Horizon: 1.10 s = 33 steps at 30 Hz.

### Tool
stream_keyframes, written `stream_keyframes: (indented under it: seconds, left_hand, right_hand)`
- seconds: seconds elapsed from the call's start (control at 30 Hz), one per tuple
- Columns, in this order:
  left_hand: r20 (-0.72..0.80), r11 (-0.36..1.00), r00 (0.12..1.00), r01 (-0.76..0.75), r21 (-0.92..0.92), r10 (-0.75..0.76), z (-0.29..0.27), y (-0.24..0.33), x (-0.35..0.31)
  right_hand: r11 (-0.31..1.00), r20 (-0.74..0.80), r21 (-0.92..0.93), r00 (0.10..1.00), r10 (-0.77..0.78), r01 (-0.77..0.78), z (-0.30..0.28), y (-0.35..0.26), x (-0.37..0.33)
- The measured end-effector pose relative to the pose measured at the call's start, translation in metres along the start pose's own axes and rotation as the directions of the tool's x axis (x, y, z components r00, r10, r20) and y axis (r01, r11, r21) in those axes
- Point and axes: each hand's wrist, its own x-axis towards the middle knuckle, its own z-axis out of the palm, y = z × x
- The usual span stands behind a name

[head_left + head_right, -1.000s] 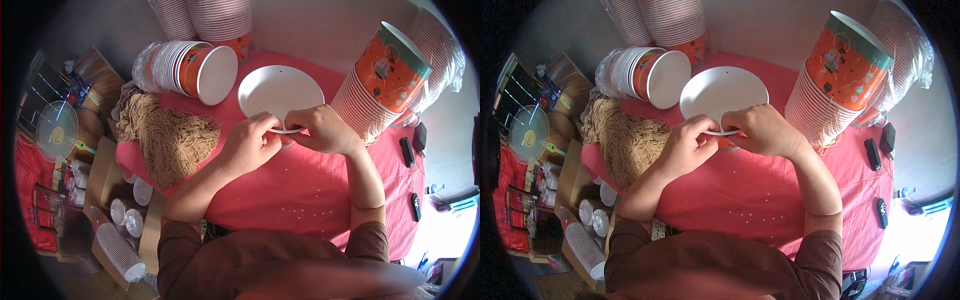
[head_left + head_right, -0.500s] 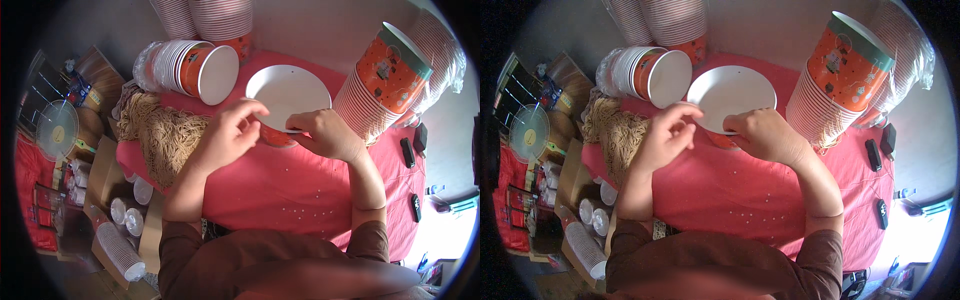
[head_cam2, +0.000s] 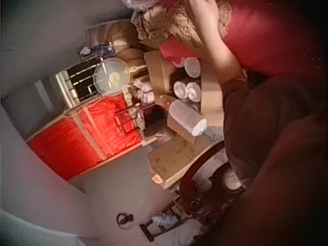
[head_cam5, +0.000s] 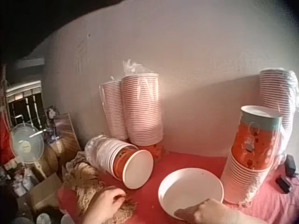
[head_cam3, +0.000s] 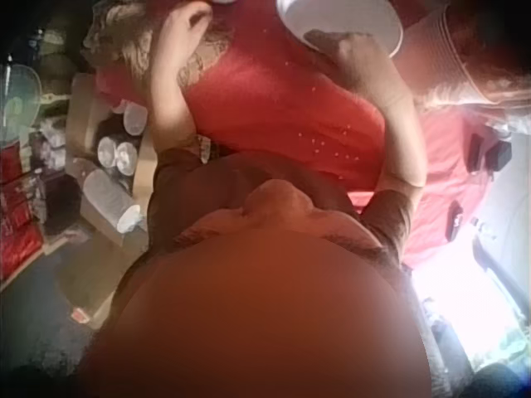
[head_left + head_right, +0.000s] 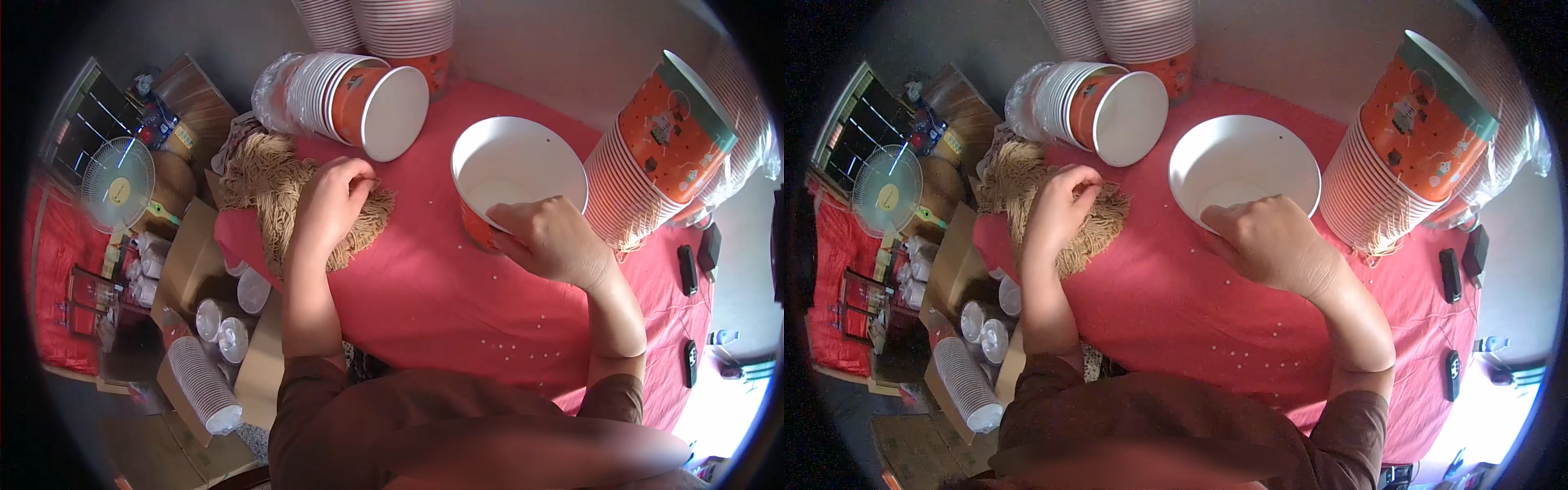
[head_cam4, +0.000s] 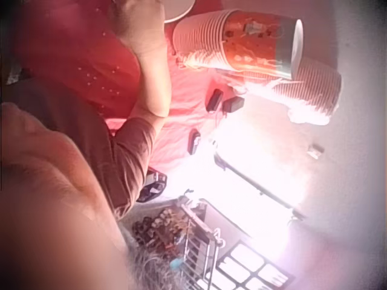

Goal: Thread and tie cord handles through pre-punched holes on paper popcorn tubs.

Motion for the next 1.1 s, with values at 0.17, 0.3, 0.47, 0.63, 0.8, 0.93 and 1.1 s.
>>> stream_keyframes:
  seconds: [0.17, 0.3, 0.47, 0.63, 0.8, 0.93, 1.1]
  left_hand:
    - [-0.088, 0.941, 0.995, 0.071, 0.332, -0.044, 0.001, -0.043, 0.003]
    - [-0.051, 0.884, 0.999, 0.037, 0.465, -0.015, 0.002, -0.041, 0.004]
    - [0.012, 0.841, 0.993, 0.093, 0.532, -0.118, 0.016, -0.048, 0.004]
    - [0.017, 0.785, 0.994, 0.075, 0.615, -0.108, 0.024, -0.051, 0.003]
    - [0.039, 0.755, 0.986, 0.097, 0.648, -0.160, 0.025, -0.053, 0.005]
    - [0.027, 0.743, 0.991, 0.082, 0.664, -0.134, 0.028, -0.056, 0.003]
    - [0.006, 0.872, 1.000, -0.011, 0.489, 0.009, 0.028, -0.037, 0.010]
  right_hand:
    - [0.997, 0.033, -0.073, 0.999, 0.027, -0.024, 0.004, -0.004, 0.002]
    - [0.994, -0.005, -0.110, 1.000, 0.014, -0.015, 0.007, -0.002, 0.002]
    - [0.988, -0.044, -0.153, 0.998, -0.036, 0.029, 0.006, -0.003, 0.002]
    - [0.994, 0.033, -0.096, 0.998, 0.051, -0.048, 0.003, -0.005, 0.002]
    - [0.990, -0.024, -0.143, 1.000, -0.015, 0.012, 0.006, -0.002, 0.002]
    - [0.996, 0.014, -0.089, 1.000, 0.017, -0.016, 0.004, -0.005, 0.003]
    - [0.995, 0.039, -0.091, 0.998, 0.052, -0.048, 0.005, -0.004, 0.002]
